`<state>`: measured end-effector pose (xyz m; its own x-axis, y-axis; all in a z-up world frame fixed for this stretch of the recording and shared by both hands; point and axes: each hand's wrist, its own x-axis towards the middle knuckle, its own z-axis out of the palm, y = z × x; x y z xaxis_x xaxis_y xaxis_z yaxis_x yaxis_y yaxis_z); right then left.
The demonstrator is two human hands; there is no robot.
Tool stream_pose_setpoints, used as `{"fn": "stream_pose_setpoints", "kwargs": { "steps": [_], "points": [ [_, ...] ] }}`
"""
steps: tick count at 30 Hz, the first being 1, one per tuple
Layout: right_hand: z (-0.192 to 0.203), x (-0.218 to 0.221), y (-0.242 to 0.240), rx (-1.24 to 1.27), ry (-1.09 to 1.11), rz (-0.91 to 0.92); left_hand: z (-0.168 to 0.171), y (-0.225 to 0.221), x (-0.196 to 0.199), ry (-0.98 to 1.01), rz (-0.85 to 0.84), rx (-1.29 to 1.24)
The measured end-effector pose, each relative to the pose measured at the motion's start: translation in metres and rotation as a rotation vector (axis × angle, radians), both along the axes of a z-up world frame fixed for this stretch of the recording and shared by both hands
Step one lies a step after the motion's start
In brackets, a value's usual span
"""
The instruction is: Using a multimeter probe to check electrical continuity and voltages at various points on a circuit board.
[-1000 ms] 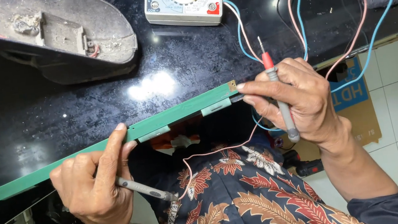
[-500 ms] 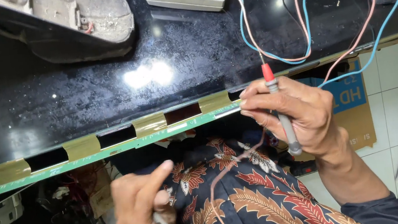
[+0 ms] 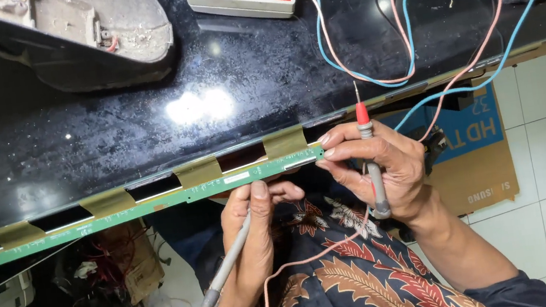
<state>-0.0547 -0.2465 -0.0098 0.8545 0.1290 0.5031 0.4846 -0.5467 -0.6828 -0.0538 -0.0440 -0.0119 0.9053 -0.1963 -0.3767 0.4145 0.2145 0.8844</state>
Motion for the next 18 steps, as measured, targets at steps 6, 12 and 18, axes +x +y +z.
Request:
{"fn": "stream_pose_setpoints", "kwargs": {
  "steps": [6,12,18],
  "points": [
    [0.011,-0.027,0.019,-0.088,-0.054,0.059,-0.005,-0.014,-0.009,0.014,0.084,-0.097],
    [0.061,-0.005,0.066,-0.322,-0.088,0.494,-0.041,-0.020,-0.021,0.071,0.200,-0.190],
    [0.061,-0.011,0.058,-0.106,-0.191,0.474,-0.036,-0.021,-0.018,-0.119,0.121,-0.116]
  ]
}}
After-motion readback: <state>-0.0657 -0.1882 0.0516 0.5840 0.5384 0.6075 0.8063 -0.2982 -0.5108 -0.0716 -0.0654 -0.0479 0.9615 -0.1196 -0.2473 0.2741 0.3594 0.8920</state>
